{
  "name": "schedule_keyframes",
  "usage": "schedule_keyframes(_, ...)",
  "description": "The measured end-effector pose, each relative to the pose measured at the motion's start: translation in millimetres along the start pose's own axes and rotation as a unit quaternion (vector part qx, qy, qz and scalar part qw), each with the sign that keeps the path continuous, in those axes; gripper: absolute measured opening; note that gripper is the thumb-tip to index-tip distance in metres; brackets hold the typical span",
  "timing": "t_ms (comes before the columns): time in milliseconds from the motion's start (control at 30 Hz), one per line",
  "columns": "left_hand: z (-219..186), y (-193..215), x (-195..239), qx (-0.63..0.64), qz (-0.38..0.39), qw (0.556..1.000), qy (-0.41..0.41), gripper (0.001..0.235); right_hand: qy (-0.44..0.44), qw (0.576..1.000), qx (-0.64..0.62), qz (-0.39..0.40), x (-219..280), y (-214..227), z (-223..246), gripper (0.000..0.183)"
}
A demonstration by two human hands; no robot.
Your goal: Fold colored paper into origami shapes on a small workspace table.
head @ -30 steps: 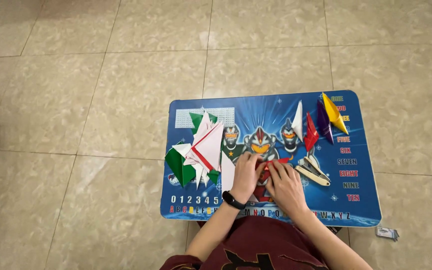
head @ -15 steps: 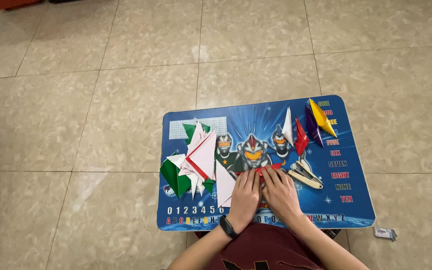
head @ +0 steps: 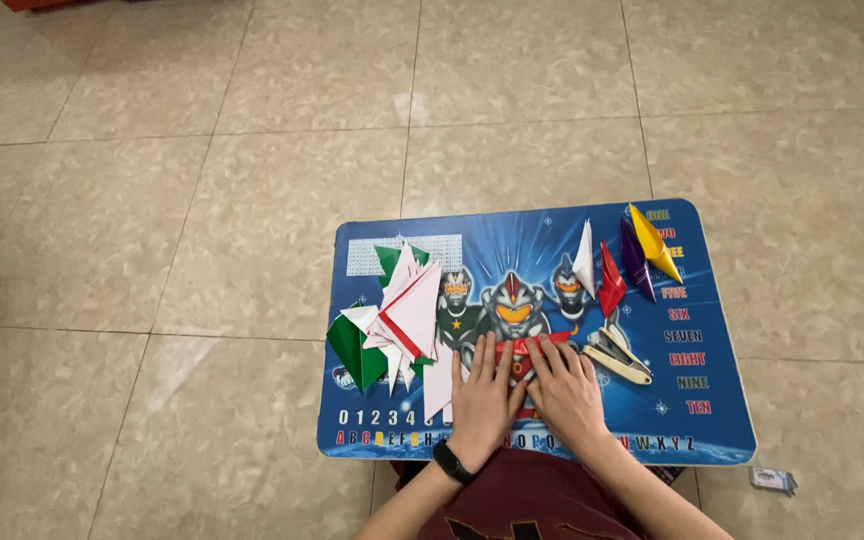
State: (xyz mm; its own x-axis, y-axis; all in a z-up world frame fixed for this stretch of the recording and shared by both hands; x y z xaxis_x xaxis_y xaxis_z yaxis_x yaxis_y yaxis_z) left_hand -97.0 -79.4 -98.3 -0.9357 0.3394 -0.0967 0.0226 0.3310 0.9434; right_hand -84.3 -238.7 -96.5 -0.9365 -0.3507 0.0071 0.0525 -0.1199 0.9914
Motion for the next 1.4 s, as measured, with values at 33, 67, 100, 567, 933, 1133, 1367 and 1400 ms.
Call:
schedule_keyframes(33, 0.7, 0.1, -2.3, 0.002, 0.005, 1.000, 0.001, 0.062, -0.002, 1.000, -0.002, 0.005, -3.5, -0.7, -0.9, 0.058)
schedule_keyframes(67, 2.5, -1.4, -5.2, -0.002, 0.021, 1.000, 0.011, 0.063, -0.005, 1.000, 0.011, 0.012, -7.8, -3.1, -2.1, 0.059)
schedule_keyframes(100, -0.5, -5.5, 3.4, -0.001, 0.047, 0.999, 0.025, 0.064, -0.010, 0.999, 0.021, 0.030, 0.0, -7.9, -0.3, 0.060)
schedule_keyframes(567, -9.7, -8.6, 17.3, 0.010, 0.006, 1.000, -0.014, 0.059, 0.003, 0.999, -0.011, -0.032, 4.4, -3.9, 4.0, 0.060)
schedule_keyframes(933, -10.3, 6.0, 9.7, 0.015, 0.022, 1.000, 0.015, 0.061, 0.007, 0.999, -0.013, -0.033, 5.1, -1.2, 3.5, 0.059)
schedule_keyframes(1133, -4.1, 1.6, 11.8, 0.033, 0.026, 0.999, 0.014, 0.064, 0.000, 1.000, -0.018, -0.025, 6.0, -3.3, 3.5, 0.060)
schedule_keyframes(1367, -4.9, 4.0, 8.9, 0.012, 0.046, 0.999, 0.019, 0.068, -0.005, 1.000, -0.012, -0.024, 11.1, -2.7, 3.3, 0.059)
schedule_keyframes(1400, -5.7, 3.6, 8.8, 0.007, 0.047, 0.999, 0.023, 0.068, 0.000, 1.000, -0.006, -0.025, 12.5, -2.9, 3.1, 0.058)
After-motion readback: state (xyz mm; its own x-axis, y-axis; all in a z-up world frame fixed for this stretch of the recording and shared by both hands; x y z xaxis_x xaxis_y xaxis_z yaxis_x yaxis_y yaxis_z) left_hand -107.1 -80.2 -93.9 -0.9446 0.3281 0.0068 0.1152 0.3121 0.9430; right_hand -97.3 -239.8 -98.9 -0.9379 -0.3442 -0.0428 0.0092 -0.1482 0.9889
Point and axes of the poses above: each hand's wrist, its own x-axis away from the middle knuckle, its own y-axis out of the back of the hand, z = x × y, the point moved 1 cm from there along -x, towards the middle knuckle, and after that the axes turned 12 degrees about z, right-handed, at the moved point
